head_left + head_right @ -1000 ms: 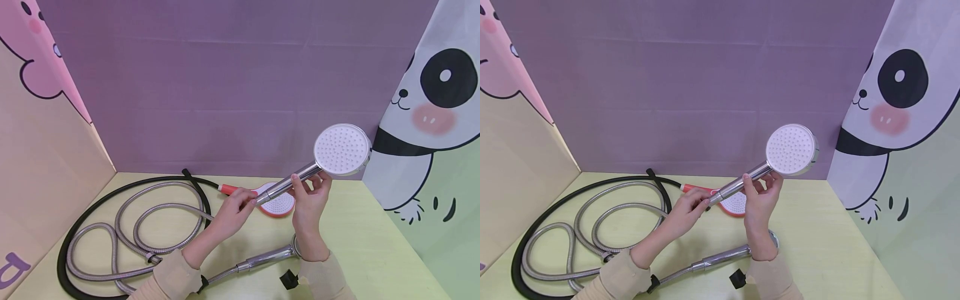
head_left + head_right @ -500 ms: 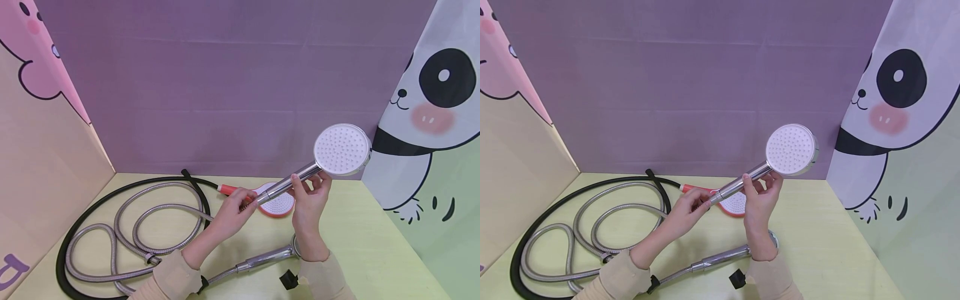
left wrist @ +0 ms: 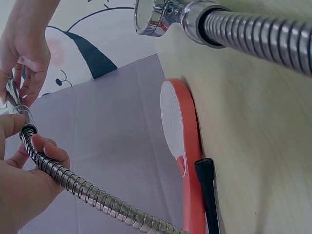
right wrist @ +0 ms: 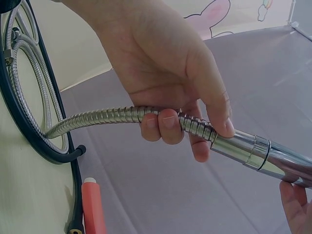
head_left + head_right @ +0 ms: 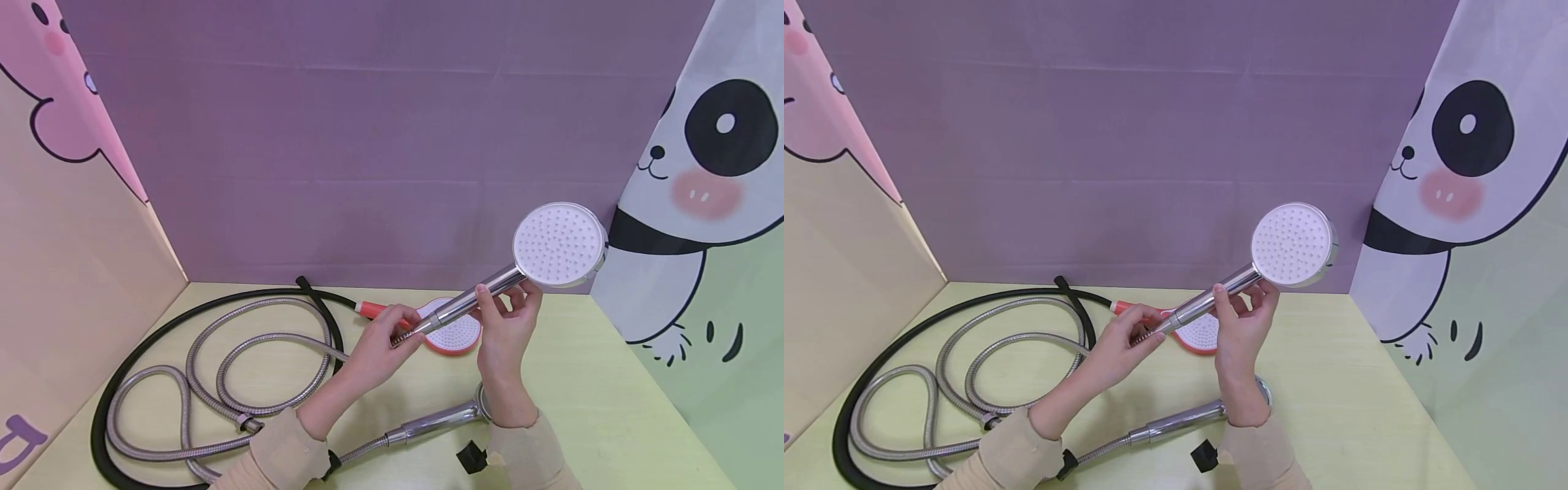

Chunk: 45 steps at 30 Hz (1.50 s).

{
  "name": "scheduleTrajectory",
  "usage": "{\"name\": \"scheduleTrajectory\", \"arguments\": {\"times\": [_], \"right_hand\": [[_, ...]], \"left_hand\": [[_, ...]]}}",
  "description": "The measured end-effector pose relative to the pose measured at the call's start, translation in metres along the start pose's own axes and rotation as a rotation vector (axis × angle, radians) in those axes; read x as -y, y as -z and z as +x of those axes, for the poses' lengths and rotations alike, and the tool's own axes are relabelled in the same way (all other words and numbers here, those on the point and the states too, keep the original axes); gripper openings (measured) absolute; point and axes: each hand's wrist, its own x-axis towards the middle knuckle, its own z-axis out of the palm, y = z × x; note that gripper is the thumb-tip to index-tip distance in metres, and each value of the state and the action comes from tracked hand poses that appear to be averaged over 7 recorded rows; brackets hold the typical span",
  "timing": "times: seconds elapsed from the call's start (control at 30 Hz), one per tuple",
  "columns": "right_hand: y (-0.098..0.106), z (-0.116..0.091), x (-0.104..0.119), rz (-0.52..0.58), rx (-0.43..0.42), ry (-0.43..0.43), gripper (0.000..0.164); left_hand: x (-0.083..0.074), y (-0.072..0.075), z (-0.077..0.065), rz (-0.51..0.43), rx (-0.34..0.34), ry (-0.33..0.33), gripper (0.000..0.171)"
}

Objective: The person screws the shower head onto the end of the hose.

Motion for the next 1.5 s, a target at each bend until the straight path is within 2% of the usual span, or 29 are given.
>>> {"name": "scheduleTrajectory", "arguments": {"times": [0.13, 0.33, 0.5, 0.7, 0.97, 1.5], "right_hand": [[-0.0003, -0.0003, 0.0002, -0.005, -0.002, -0.001, 0.046], [-0.0004, -0.0007, 0.0002, -0.006, -0.003, -0.003, 0.046], [-0.0004, -0.0005, 0.0004, -0.010, -0.004, -0.001, 0.046], [-0.0007, -0.0012, 0.0001, 0.008, -0.004, 0.005, 0.047], [-0.0009, -0.0004, -0.0013, 0.011, 0.006, 0.009, 0.047], [0.0002, -0.0012, 0.0016, 0.001, 0.003, -0.004, 0.047]], "left_hand": [[0.0007, 0.0003, 0.0002, 0.003, -0.004, -0.018, 0.020], [-0.0001, 0.0004, -0.0005, -0.007, 0.003, 0.007, 0.024], [-0.0014, 0.0004, -0.0009, -0.015, 0.004, 0.001, 0.030], [-0.0004, 0.0008, 0.0001, 0.000, 0.005, -0.026, 0.023], [-0.0003, 0.0025, 0.0001, 0.005, -0.013, -0.051, 0.022], [-0.0018, 0.0026, 0.0007, 0.028, 0.011, -0.011, 0.018]]}}
